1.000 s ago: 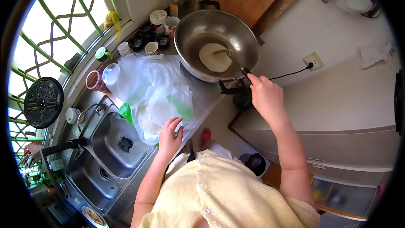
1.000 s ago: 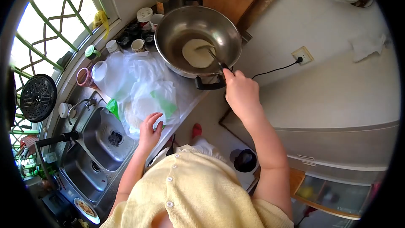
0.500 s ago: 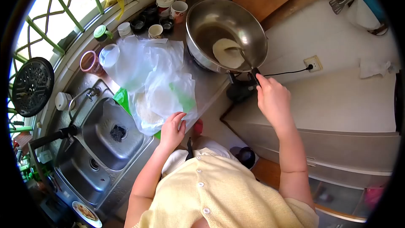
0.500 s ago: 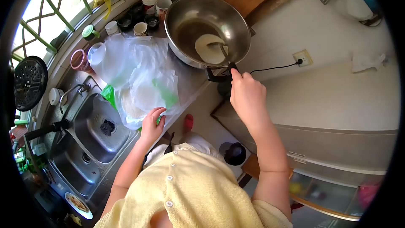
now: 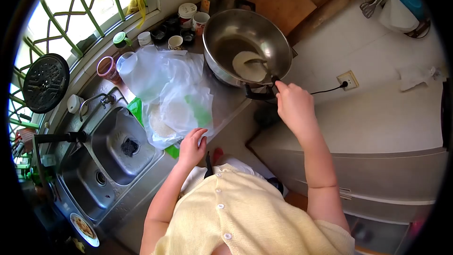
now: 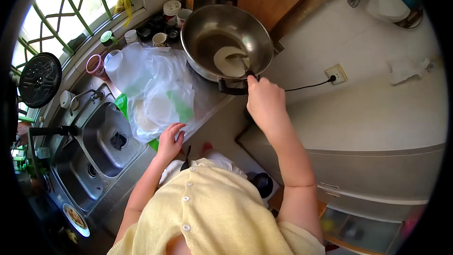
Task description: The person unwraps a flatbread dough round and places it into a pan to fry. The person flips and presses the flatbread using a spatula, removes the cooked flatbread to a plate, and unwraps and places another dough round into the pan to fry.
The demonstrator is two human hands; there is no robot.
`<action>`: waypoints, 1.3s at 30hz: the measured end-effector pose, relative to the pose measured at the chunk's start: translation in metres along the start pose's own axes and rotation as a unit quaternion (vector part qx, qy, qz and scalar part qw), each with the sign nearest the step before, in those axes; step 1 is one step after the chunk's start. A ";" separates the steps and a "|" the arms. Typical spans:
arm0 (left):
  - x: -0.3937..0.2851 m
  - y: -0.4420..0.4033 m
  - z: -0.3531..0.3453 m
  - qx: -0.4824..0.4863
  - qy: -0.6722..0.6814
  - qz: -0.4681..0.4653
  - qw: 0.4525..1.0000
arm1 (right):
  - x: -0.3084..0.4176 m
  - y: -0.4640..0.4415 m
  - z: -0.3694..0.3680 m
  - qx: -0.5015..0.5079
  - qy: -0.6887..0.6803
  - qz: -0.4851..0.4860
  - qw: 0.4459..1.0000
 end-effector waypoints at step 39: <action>0.070 0.021 -0.036 -0.477 0.028 -0.076 0.875 | 0.095 0.056 -0.077 0.012 -0.882 -0.011 0.471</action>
Point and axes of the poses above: each hand's wrist, its own y-axis away from the middle knuckle, its own z-axis out of the back of the hand, x = y × z, the point moved 7 cm from there along -y, towards the middle knuckle, and after that the axes turned 7 degrees about x, right-handed, at the moved point
